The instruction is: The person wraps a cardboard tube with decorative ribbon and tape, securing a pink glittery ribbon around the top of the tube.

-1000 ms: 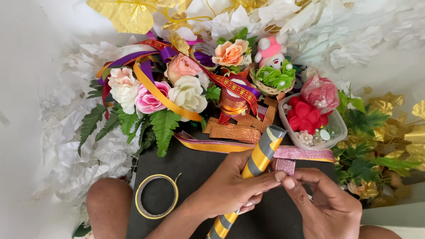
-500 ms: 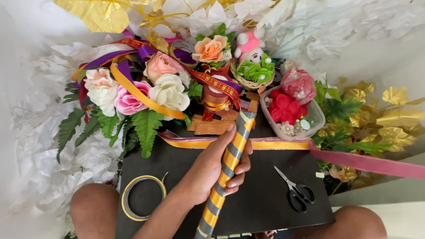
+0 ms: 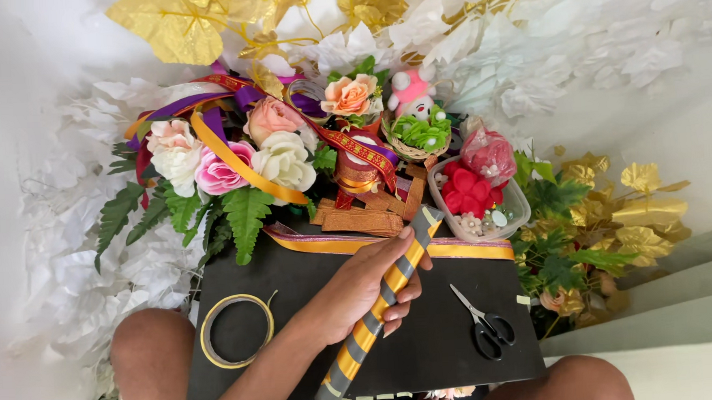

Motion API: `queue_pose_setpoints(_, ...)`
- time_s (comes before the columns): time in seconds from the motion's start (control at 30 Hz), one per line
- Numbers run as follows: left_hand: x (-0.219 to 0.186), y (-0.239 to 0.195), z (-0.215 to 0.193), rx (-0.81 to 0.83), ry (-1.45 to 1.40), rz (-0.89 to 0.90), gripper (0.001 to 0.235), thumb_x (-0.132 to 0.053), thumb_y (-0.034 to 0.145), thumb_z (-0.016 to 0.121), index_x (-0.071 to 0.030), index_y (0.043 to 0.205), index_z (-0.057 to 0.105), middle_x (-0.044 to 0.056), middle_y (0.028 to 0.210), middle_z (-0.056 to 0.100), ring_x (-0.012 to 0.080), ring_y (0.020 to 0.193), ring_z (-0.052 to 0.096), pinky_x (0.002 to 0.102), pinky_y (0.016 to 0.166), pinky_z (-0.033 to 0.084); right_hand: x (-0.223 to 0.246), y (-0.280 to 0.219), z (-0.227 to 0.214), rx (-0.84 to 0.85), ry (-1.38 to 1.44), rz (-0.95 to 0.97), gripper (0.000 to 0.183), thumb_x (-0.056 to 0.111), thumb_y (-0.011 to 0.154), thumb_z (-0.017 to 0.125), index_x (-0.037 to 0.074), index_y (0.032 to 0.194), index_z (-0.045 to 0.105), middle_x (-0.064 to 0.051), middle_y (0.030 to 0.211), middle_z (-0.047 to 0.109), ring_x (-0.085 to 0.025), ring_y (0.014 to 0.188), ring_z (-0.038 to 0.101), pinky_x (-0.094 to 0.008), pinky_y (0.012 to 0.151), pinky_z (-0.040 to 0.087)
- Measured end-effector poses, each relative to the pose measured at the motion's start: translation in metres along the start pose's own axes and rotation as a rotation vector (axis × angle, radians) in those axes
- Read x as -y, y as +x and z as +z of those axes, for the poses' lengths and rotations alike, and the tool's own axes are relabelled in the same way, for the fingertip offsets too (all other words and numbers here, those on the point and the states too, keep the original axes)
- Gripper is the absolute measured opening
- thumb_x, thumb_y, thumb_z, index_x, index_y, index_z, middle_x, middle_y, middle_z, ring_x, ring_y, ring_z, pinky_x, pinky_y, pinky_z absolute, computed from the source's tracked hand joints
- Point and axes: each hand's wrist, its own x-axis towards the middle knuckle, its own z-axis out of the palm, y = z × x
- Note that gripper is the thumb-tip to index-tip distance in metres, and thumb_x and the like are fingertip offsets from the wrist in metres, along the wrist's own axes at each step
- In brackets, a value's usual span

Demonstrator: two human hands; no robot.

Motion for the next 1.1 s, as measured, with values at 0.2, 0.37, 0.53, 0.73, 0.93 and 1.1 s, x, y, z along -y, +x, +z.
queue_pose_setpoints(0.2,0.000,-0.007,0.002,0.012,0.019,0.085,0.052,-0.056,0.106,0.048,-0.005,0.106,0.059,0.005,0.070,0.049,0.0145,0.051,0.047,0.032,0.047,0.045,0.034,0.036,0.103,0.134,0.261,0.097,0.011,0.013,0.081,0.081,0.008,0.090,0.084,-0.004,0.065,0.086,-0.010,0.052,0.083,-0.022,0.049,0.065)
queue_pose_setpoints(0.37,-0.002,-0.013,0.002,0.096,0.138,0.226,0.039,-0.044,0.110,0.050,-0.006,0.111,0.050,0.012,0.072,0.053,0.0190,0.048,0.054,0.036,0.045,0.055,0.011,0.063,0.166,0.037,0.624,0.299,0.010,-0.002,0.088,0.076,-0.009,0.095,0.077,-0.015,0.075,0.075,-0.023,0.051,0.071,-0.031,0.052,0.061)
queue_pose_setpoints(0.53,-0.010,-0.017,0.012,-0.046,0.331,0.119,0.043,-0.056,0.108,0.038,-0.015,0.094,0.041,0.004,0.071,0.042,0.0098,0.049,0.038,0.025,0.047,0.035,-0.003,0.071,0.183,-0.062,0.685,0.355,0.007,-0.003,0.091,0.073,-0.009,0.094,0.072,-0.017,0.068,0.073,-0.022,0.055,0.067,-0.035,0.053,0.066)
queue_pose_setpoints(0.73,-0.017,-0.017,0.021,-0.151,0.490,0.105,0.046,-0.057,0.104,0.036,-0.013,0.105,0.051,0.002,0.074,0.039,0.0110,0.060,0.044,0.027,0.050,0.037,-0.005,0.075,0.187,-0.061,0.676,0.306,0.010,0.002,0.094,0.071,-0.007,0.092,0.067,-0.018,0.063,0.073,-0.022,0.054,0.071,-0.032,0.056,0.061)
queue_pose_setpoints(0.93,-0.010,-0.011,0.017,-0.200,0.634,0.189,0.049,-0.056,0.102,0.038,-0.011,0.109,0.058,0.004,0.070,0.051,0.0135,0.063,0.047,0.032,0.061,0.040,-0.015,0.075,0.193,-0.057,0.667,0.315,0.010,0.004,0.095,0.072,-0.005,0.094,0.068,-0.010,0.061,0.068,-0.015,0.050,0.061,-0.029,0.051,0.059)
queue_pose_setpoints(1.1,-0.012,-0.015,0.021,-0.221,0.706,0.228,0.047,-0.054,0.103,0.039,-0.013,0.111,0.060,0.001,0.073,0.057,0.0135,0.064,0.048,0.032,0.066,0.041,-0.013,0.076,0.195,-0.050,0.735,0.301,0.012,0.004,0.096,0.069,-0.007,0.092,0.065,-0.016,0.062,0.070,-0.020,0.055,0.067,-0.034,0.051,0.062)
